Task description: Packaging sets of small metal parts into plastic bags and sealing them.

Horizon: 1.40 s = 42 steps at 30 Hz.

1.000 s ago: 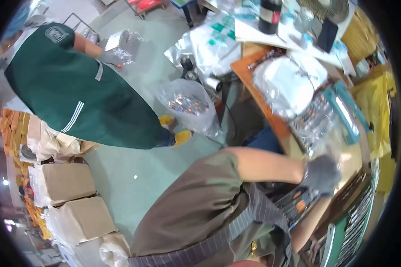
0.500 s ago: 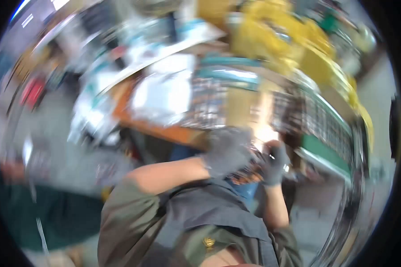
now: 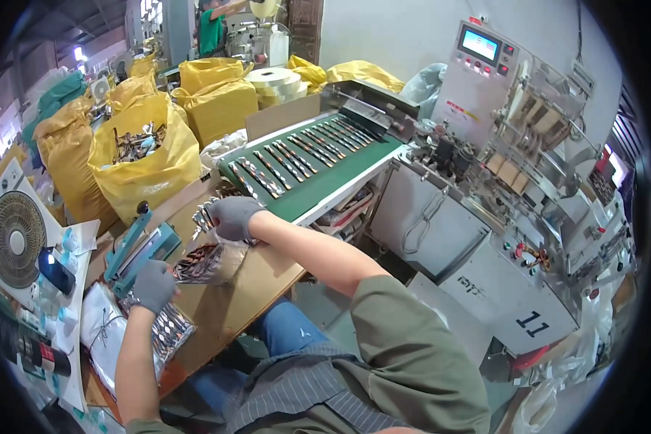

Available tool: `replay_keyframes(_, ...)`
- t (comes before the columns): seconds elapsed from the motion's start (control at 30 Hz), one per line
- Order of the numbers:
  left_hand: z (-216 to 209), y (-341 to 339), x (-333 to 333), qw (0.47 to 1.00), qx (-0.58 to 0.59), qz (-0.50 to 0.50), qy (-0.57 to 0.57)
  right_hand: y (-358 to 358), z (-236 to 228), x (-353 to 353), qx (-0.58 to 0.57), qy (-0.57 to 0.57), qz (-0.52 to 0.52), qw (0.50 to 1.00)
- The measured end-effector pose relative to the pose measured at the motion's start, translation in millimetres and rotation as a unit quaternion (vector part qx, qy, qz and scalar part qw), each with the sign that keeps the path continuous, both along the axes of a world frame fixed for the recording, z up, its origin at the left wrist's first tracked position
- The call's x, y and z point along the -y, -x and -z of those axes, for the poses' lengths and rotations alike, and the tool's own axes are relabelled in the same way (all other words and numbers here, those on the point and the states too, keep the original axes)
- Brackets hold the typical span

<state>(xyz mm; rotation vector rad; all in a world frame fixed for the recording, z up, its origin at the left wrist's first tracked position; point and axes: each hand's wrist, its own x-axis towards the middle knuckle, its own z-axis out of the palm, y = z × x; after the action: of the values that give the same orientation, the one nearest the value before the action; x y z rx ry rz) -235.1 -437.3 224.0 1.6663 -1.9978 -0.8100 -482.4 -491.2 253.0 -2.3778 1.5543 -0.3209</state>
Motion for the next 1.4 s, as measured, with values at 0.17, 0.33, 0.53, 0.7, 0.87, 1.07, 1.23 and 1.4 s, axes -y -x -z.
replay_keyframes(0.17,4,-14,3,0.914,0.051,0.015,0.402,9,32,20,0.225,-0.062,-0.043,0.971)
replay_keyframes(0.33,-30,8,-9,0.978,-0.053,0.043,0.199,38,-31,-7,0.3,-0.051,-0.026,0.952)
replay_keyframes(0.53,-72,-10,-34,0.979,-0.176,0.067,0.079,-45,5,-6,0.15,0.143,-0.345,0.915)
replay_keyframes(0.7,-4,-59,-37,0.936,-0.261,-0.031,0.233,-111,21,-14,0.336,0.03,-0.197,0.921)
replay_keyframes(0.87,120,-84,-24,0.914,-0.324,-0.231,-0.074,-181,107,89,0.103,0.237,-0.166,0.952)
replay_keyframes(1.07,163,-119,45,0.862,-0.357,-0.322,-0.161,-226,82,213,0.226,0.201,-0.013,0.953)
replay_keyframes(1.23,157,-137,86,0.804,-0.437,-0.371,-0.157,-256,28,192,0.119,0.201,0.004,0.972)
replay_keyframes(1.4,165,-127,79,0.705,-0.632,-0.319,-0.047,-228,188,264,0.038,0.202,-0.009,0.979)
